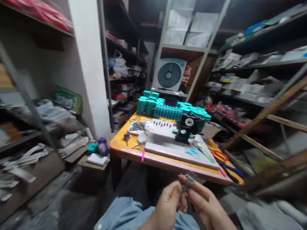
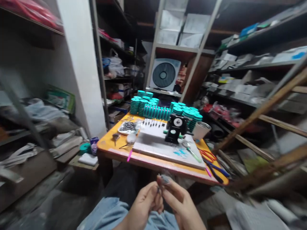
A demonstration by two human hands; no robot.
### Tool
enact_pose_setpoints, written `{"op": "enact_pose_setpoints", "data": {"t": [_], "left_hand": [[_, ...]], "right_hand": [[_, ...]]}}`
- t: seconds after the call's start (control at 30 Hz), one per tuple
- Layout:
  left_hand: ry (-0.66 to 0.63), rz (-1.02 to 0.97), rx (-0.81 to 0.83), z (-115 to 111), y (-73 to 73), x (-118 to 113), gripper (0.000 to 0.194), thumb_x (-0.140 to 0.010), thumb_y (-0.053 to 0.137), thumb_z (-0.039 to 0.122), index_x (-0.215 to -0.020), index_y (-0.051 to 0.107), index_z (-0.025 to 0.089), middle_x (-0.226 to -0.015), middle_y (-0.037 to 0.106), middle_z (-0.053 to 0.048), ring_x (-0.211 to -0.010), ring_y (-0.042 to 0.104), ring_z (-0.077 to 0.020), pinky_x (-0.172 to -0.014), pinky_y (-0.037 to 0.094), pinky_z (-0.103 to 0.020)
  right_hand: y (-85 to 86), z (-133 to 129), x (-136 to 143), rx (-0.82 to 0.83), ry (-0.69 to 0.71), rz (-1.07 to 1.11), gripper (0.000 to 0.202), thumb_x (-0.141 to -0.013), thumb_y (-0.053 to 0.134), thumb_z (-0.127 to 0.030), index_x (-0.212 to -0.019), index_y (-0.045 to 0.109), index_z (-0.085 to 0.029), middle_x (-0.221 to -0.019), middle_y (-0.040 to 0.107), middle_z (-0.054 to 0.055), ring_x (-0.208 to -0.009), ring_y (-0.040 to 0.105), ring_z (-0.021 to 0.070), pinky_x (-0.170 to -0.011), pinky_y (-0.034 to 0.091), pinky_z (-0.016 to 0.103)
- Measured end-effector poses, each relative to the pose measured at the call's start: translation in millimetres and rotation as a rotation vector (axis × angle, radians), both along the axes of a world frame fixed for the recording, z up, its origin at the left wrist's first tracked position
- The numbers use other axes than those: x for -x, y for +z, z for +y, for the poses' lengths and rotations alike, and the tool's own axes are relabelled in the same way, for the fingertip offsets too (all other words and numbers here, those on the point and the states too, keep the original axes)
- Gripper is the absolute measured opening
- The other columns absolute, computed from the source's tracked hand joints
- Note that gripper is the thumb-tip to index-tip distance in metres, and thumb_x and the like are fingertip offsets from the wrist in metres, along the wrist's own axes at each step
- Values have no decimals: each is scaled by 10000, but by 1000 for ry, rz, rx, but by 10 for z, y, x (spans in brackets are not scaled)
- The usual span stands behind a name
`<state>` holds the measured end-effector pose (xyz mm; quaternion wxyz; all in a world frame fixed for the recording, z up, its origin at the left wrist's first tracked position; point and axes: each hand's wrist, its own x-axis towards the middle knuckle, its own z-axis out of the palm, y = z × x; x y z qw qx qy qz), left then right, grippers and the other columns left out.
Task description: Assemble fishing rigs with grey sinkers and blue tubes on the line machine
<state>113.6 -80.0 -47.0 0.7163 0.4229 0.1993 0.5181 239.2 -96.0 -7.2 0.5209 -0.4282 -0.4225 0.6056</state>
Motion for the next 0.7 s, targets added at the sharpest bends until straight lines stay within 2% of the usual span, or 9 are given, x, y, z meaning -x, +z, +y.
{"op": "enact_pose_setpoints", "data": {"t": [0.1,0.17,0.3,0.4,0.43,0.5,0.57,0.63,0.7], "left_hand": [[5,-47,57,-8,59,52,570,-829,651,689,-608,427,213,-538,334,93,-488,308,-80,-524,317,-251],[-16,-72,95,-11,79,89,574,-821,658,690,-604,416,217,-534,318,93,-482,289,-80,-508,322,-246],[-70,-82,151,8,96,173,560,-823,655,688,-618,434,215,-497,294,109,-436,226,-67,-462,315,-222],[-101,-58,167,19,88,213,560,-803,667,699,-621,466,209,-470,292,114,-410,202,-57,-437,306,-211],[-106,-48,170,17,81,219,565,-796,671,703,-616,473,206,-465,289,115,-407,199,-54,-437,307,-208],[-106,-26,178,4,67,220,570,-788,675,708,-611,476,204,-457,282,117,-404,193,-50,-443,310,-204],[-91,-6,186,-17,48,215,571,-784,672,712,-608,474,207,-453,271,118,-404,190,-49,-448,311,-203],[-60,17,186,-42,21,215,554,-776,670,719,-632,526,204,-457,273,117,-409,194,-54,-447,311,-208],[-9,48,173,-73,-14,225,525,-764,686,710,-696,631,193,-468,303,106,-424,234,-63,-460,314,-216]], "right_hand": [[-45,-4,52,-56,-13,-8,444,-744,837,-539,-1120,792,-307,-1131,791,92,-1020,740,260,-856,597,345],[-134,-9,15,-90,-25,-22,479,-757,800,-593,-1128,791,-290,-1149,782,104,-1040,728,270,-929,572,387],[-302,19,-31,-129,-14,-64,530,-882,583,-697,-1041,826,-254,-1158,775,136,-1111,703,302,-1068,484,489],[-346,53,33,-160,7,-83,421,-880,648,-633,-1037,825,-285,-1226,746,115,-1186,668,289,-1085,479,460],[-344,62,67,-166,21,-77,391,-860,686,-618,-1027,827,-293,-1237,737,108,-1128,696,276,-1029,531,427],[-325,74,135,-157,64,-47,364,-852,706,-603,-955,843,-281,-1245,718,105,-856,760,220,-797,636,352],[-298,76,187,-135,117,-8,366,-870,692,-590,-933,845,-263,-1226,708,102,-584,711,141,-557,627,296],[-274,68,213,-127,155,28,365,-881,687,-576,-889,845,-247,-1145,716,90,-505,664,108,-474,590,266],[-256,52,216,-138,169,55,343,-883,698,-553,-853,843,-243,-1082,710,72,-539,666,103,-520,593,256]]}}
